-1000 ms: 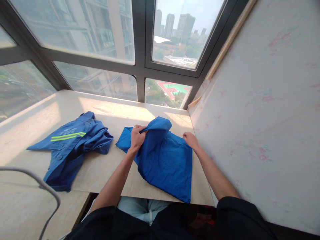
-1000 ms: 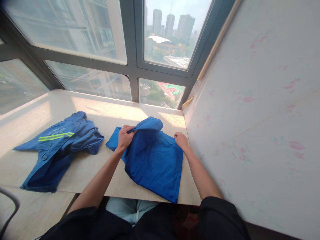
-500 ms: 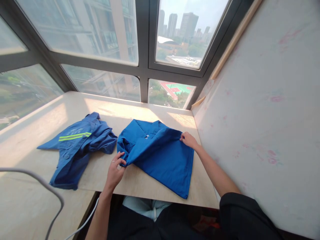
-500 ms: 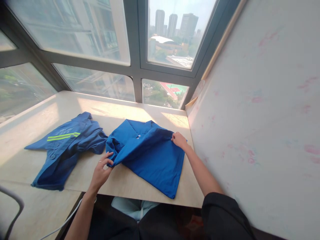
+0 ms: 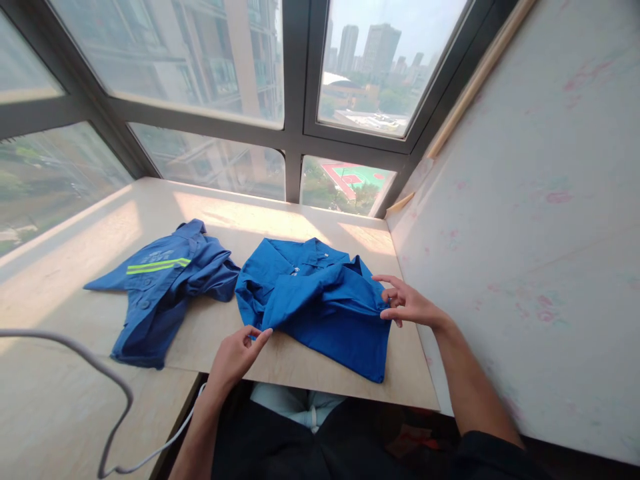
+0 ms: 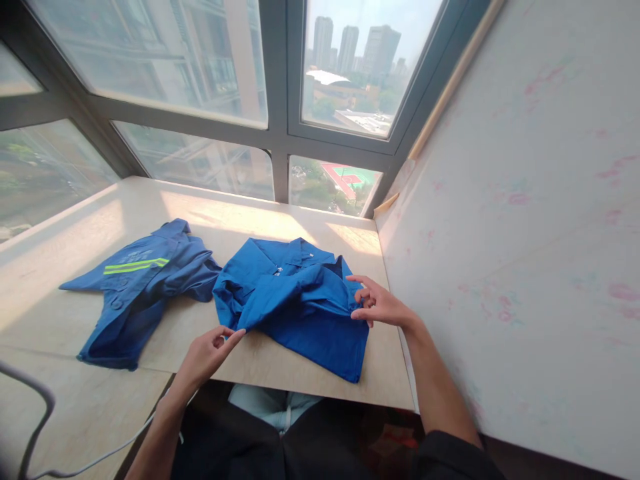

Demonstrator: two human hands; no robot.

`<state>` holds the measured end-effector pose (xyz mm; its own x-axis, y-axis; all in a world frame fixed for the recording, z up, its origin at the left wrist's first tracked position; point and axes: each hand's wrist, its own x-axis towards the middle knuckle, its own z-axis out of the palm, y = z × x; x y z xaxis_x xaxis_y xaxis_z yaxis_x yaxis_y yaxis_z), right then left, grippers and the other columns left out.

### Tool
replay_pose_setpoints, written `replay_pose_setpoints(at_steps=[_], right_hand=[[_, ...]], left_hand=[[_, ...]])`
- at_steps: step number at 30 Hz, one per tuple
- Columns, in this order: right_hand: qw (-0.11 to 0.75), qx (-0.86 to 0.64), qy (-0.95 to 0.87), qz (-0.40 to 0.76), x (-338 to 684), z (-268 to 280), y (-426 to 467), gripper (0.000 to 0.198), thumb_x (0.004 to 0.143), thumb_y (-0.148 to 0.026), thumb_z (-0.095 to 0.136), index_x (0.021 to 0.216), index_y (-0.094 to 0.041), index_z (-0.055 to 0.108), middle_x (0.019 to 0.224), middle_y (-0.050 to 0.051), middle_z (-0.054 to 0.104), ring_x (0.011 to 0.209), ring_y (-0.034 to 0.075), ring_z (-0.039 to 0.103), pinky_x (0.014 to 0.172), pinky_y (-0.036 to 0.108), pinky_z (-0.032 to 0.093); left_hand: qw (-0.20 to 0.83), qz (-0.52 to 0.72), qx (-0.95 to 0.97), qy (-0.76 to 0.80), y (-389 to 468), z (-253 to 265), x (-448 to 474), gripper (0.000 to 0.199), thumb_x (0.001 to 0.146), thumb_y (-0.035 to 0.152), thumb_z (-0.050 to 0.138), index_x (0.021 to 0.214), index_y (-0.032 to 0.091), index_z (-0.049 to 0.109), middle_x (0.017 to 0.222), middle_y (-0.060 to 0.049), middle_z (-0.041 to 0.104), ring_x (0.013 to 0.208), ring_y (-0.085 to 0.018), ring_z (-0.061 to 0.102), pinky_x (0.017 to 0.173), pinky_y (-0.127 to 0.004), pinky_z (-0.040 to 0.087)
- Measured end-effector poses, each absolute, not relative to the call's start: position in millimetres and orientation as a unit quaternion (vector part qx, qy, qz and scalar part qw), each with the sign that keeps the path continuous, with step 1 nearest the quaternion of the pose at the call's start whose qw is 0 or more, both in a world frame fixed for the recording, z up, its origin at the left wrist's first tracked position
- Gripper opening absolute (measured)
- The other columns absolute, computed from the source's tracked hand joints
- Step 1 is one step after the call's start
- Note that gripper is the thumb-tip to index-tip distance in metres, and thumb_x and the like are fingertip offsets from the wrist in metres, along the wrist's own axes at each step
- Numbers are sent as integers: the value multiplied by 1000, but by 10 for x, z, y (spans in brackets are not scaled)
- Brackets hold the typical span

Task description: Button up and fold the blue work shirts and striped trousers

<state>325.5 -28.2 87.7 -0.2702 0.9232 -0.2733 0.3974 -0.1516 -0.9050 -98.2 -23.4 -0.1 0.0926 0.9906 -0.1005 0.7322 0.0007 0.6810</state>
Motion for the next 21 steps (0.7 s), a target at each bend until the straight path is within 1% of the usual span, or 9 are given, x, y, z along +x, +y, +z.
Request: replay_pose_setpoints(at_steps=[2,4,7,10,13,14,16,18,21], right_hand=[[163,-502,-605,597,3124,1011,-488,81,76,-48,77,144,-24,41,78,-4,58,46,7,55,39,18,44],[40,-457,-614,642,2958,1047,-640,65,85,-48,67,141,-22,49,76,-2,63,40,5,53,38,16,41],[-104,-450,-636,618,2722,916,-753,48,88,-36,61,133,-20,61,74,0,69,36,4,52,42,16,43],[-166,-474,-651,569,2611,722,-783,39,86,-30,59,121,-18,70,65,-1,68,34,6,53,44,17,44],[-123,-491,-649,568,2641,626,-769,39,88,-37,57,120,-21,72,72,1,72,36,8,56,46,20,46],[-80,-502,-650,565,2669,613,-750,40,89,-39,56,121,-21,71,78,2,74,39,9,59,49,21,48],[33,-539,-655,529,2728,585,-677,41,91,-41,53,123,-22,70,94,4,75,49,12,65,56,24,53],[137,-581,-664,449,2780,523,-553,41,92,-37,51,127,-21,66,109,7,73,62,15,69,66,29,56],[205,-619,-692,308,2818,346,-306,51,87,-25,54,137,-20,57,127,11,66,97,23,69,90,39,54]], left_hand=[[308,239,652,650,-206,93,-882,51,85,69,49,76,22,67,47,4,48,49,-17,54,52,-29,39],[307,289,642,640,-158,131,-769,51,86,67,49,95,20,68,56,3,57,56,-18,59,57,-29,44],[295,337,698,559,-47,108,-570,62,86,63,55,129,20,56,102,-8,71,95,-24,67,81,-34,52],[265,308,787,465,118,19,-341,76,84,60,60,146,21,41,147,-15,50,139,-30,43,111,-43,37],[238,233,817,470,324,-98,-131,106,73,62,72,155,17,22,160,-21,28,150,-37,18,118,-51,24],[233,210,814,489,393,-134,-77,116,69,62,76,157,16,16,161,-23,24,150,-39,15,117,-53,24],[242,168,796,528,515,-189,0,127,64,59,81,158,13,8,157,-27,29,147,-42,23,113,-54,30],[270,146,778,549,596,-205,37,121,66,49,82,157,11,11,149,-28,43,141,-41,38,109,-52,37],[305,196,760,539,598,-131,15,85,76,30,73,151,15,36,139,-18,57,132,-33,51,108,-44,41]])
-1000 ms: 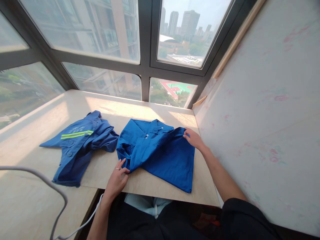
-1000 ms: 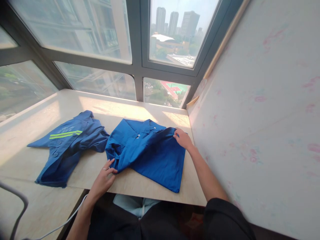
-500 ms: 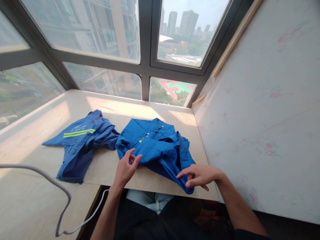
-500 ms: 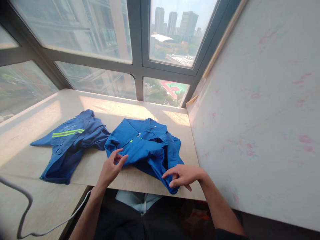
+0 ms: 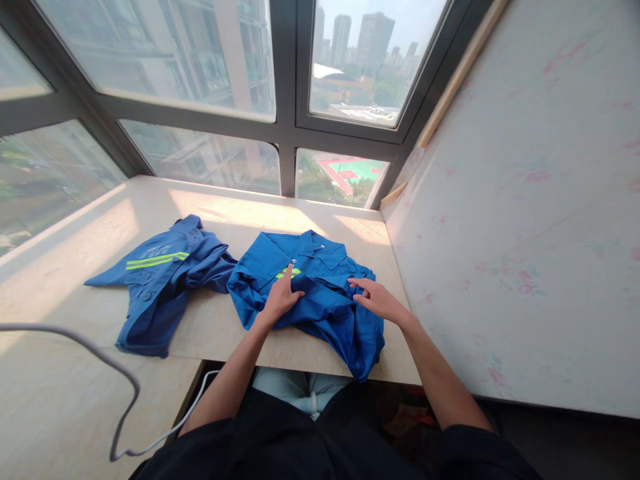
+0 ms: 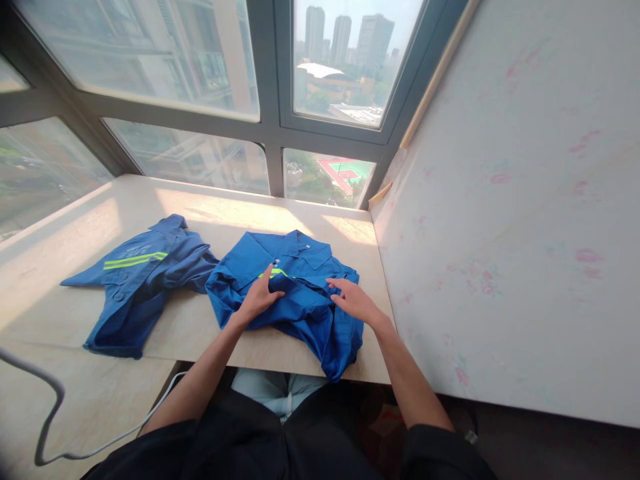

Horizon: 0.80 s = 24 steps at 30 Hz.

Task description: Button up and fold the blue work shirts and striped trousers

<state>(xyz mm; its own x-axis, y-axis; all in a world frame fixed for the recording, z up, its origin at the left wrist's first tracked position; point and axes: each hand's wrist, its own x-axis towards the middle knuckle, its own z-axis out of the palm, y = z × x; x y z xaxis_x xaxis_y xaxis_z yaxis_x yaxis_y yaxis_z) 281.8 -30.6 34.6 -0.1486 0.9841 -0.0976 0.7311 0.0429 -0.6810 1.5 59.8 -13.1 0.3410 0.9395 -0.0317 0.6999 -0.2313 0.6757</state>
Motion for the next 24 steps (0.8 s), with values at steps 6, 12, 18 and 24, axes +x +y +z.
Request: replay_pose_setpoints(at_steps=[6,12,18,24], right_hand=[[135,-649,-718,210,2674,39,118,59,87,-34,59,144,-20,48,150,11,49,139,28,44,115,43,36],[62,-667,-681,294,2459,65,364,13,68,-19,70,80,-21,74,88,6,76,95,29,70,84,33,53],[195,-673,-608,374,2475,221,577,17,75,-29,56,78,-18,69,47,-4,52,41,12,52,46,23,47],[451,-659,-509,320,2581,675,964,39,80,-37,48,110,-16,61,79,2,64,61,14,60,52,25,54]], left_hand=[[425,245,779,392,138,193,-396,16,81,29,62,84,23,77,90,-5,70,94,-23,65,91,-37,52],[381,165,803,427,-449,59,-1015,19,73,21,63,82,29,78,112,-7,70,115,-28,62,103,-46,49],[400,142,765,485,-709,-144,-1116,56,81,53,67,130,26,63,151,-13,46,137,-32,47,110,-47,44],[410,216,728,504,-527,-259,-583,75,90,55,53,151,15,33,155,-19,39,144,-29,37,117,-49,32]])
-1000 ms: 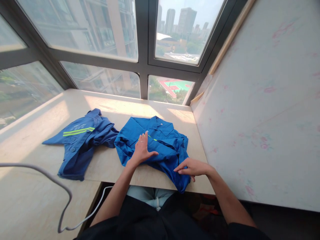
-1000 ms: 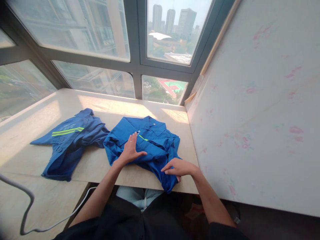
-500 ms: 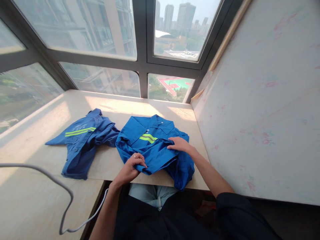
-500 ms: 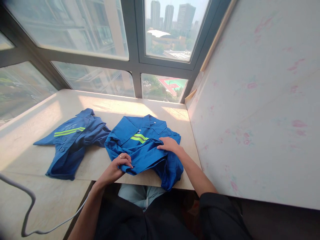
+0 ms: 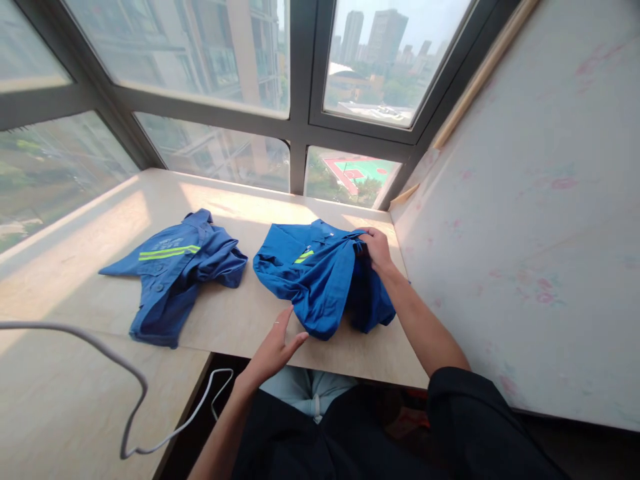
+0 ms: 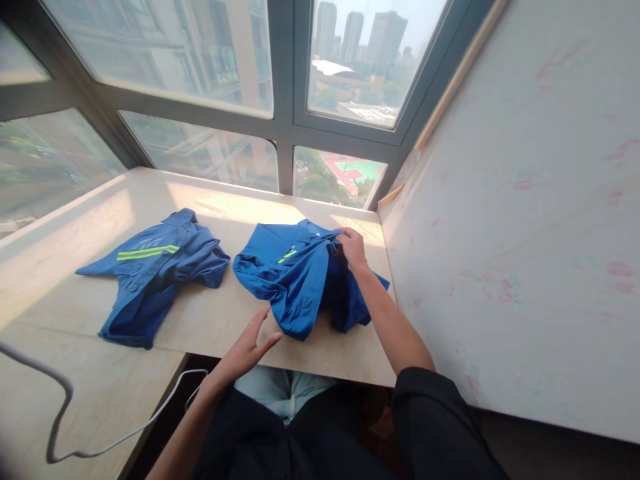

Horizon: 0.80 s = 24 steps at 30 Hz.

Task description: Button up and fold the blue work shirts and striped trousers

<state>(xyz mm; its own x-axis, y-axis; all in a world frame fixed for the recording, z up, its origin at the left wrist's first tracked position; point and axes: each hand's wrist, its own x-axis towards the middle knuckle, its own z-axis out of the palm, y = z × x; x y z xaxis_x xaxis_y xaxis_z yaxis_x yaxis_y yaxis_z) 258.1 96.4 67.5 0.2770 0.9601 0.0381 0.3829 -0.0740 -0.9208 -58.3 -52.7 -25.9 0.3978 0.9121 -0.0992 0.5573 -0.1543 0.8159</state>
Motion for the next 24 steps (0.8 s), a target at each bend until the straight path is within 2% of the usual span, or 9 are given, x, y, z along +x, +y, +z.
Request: replay_pose_setpoints(at_steps=[2,4,6,9,12,15,20,22,24], right_hand=[[591,-612,-456,261,2601,943,1060,37,78,-39,54,108,-18,61,87,2,65,68,14,62,55,25,56],[655,-570,-446,218,2570,1215,1053,34,79,-37,58,108,-20,60,90,1,63,71,14,62,56,25,56],[649,-548,-476,228,2471,1420,920,33,78,-34,61,109,-21,59,90,0,62,70,13,62,54,23,55],[586,-544,-494,341,2230,1486,555,39,69,-28,72,105,-22,61,86,-1,62,63,13,60,48,23,55],[558,-540,-412,477,1996,1284,171,46,61,-27,80,102,-22,60,85,-3,62,62,13,61,51,28,59],[584,-509,-301,556,1847,1022,-111,48,60,-26,82,100,-24,56,78,-6,62,59,11,58,58,30,60],[589,-490,-267,585,1734,796,-377,50,62,-27,82,105,-25,56,82,-5,63,65,12,60,63,31,60],[570,-501,-291,582,1726,739,-437,51,64,-29,81,109,-25,56,89,-3,64,70,14,62,61,31,60],[554,-517,-329,563,1741,675,-481,52,66,-29,80,113,-25,57,98,0,64,74,15,62,60,29,58]], left_hand=[[418,223,725,500,-434,-271,-406,78,90,54,53,152,13,29,157,-21,35,146,-30,34,118,-50,30],[432,235,715,496,-357,-262,-277,80,89,53,53,153,13,26,157,-22,33,145,-30,36,118,-50,30],[459,253,697,489,-310,-240,-199,79,89,52,53,153,15,24,157,-21,33,140,-31,42,114,-50,35],[502,273,663,484,-312,-207,-139,78,87,52,57,151,18,30,154,-20,38,134,-33,49,109,-51,41],[566,276,609,482,-384,-197,-83,74,82,54,65,144,19,43,149,-20,46,129,-35,53,106,-51,42],[688,272,495,456,-478,-203,-4,81,77,59,70,142,18,44,144,-23,51,124,-37,56,101,-51,46],[915,205,183,296,-549,-164,94,89,80,82,42,127,7,54,136,-29,55,118,-39,61,90,-52,52],[931,246,112,246,-537,-130,107,83,84,79,40,122,8,58,132,-26,60,116,-36,63,90,-48,53],[907,337,77,239,-505,-94,105,62,90,65,48,123,13,59,124,-17,67,110,-29,67,91,-43,54]])
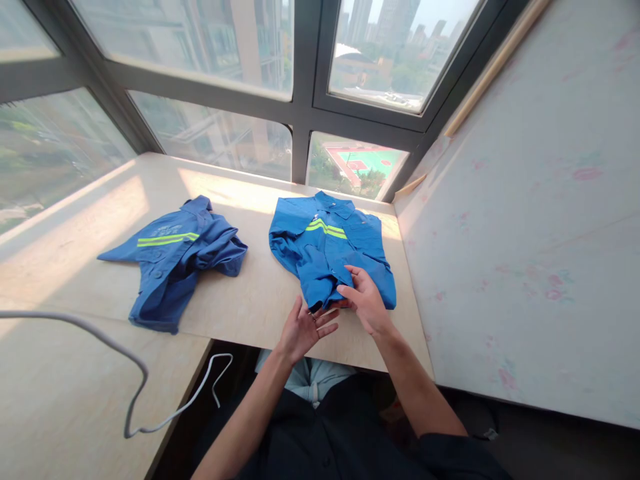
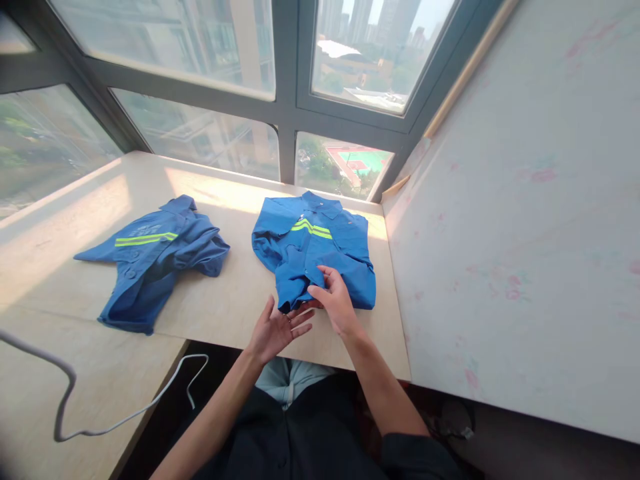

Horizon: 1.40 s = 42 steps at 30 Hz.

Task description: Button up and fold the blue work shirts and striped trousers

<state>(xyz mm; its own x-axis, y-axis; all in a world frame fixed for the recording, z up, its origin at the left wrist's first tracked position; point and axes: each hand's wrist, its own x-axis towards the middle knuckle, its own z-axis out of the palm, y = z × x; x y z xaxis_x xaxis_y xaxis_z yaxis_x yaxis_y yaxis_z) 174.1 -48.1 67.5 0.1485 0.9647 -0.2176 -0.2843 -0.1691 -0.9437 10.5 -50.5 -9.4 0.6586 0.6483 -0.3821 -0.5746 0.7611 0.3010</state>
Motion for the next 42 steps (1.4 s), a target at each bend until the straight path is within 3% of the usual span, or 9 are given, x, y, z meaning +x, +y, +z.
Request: replay_pose_setpoints(at_steps=[3,6,10,14,20,24,28,32,42], right_hand=[[535,-533,-384,531,1786,582,-530,55,68,-29,78,118,-25,56,112,4,64,78,16,63,61,28,57],[521,-528,-415,527,1825,504,-564,61,69,-30,78,126,-25,55,125,8,61,88,19,65,72,31,58],[523,-512,-438,522,1812,408,-600,75,68,-31,80,136,-25,49,134,10,55,100,21,64,82,33,56],[550,-498,-442,504,1756,347,-649,75,71,-33,79,139,-26,47,133,9,57,102,21,63,82,32,55],[596,-500,-420,467,1708,333,-712,67,77,-39,75,137,-27,49,136,10,55,106,23,61,85,36,55],[613,-520,-424,416,1657,301,-741,63,79,-39,73,136,-26,48,133,11,54,94,19,61,79,34,55],[618,-553,-474,296,1612,346,-850,52,83,-35,70,130,-27,48,129,10,51,94,18,59,73,32,55],[536,-604,-563,175,1577,494,-990,27,82,-34,73,103,-24,58,101,6,56,82,18,56,69,32,51],[446,-672,-520,281,1545,543,-1015,22,87,-39,60,77,-21,61,75,5,66,67,17,61,58,27,49]], left_hand=[[854,434,73,278,-447,-19,75,34,91,36,62,119,18,62,105,-6,74,88,-17,71,85,-32,56],[809,494,117,297,-427,122,40,44,83,23,70,125,21,60,106,-3,73,80,-13,69,75,-25,55],[783,520,188,287,-495,329,68,73,74,22,79,140,29,46,125,-4,67,97,-17,69,81,-28,56],[741,515,235,361,-580,355,160,87,66,21,86,141,27,43,117,-6,71,97,-19,70,81,-29,57],[724,437,267,462,-625,248,190,57,57,36,91,104,12,70,92,-10,75,79,-21,71,70,-32,60],[688,438,313,486,-655,257,183,40,60,45,87,74,10,74,71,-8,73,68,-19,70,74,-34,61],[640,481,339,494,-684,278,199,37,65,47,84,72,12,74,67,-4,71,68,-19,70,73,-33,60],[623,480,363,499,-709,296,245,34,69,47,80,65,14,72,65,-3,71,69,-20,69,71,-30,57],[551,478,443,522,-803,208,313,36,76,47,75,59,16,71,55,0,61,56,-13,54,56,-25,41]])
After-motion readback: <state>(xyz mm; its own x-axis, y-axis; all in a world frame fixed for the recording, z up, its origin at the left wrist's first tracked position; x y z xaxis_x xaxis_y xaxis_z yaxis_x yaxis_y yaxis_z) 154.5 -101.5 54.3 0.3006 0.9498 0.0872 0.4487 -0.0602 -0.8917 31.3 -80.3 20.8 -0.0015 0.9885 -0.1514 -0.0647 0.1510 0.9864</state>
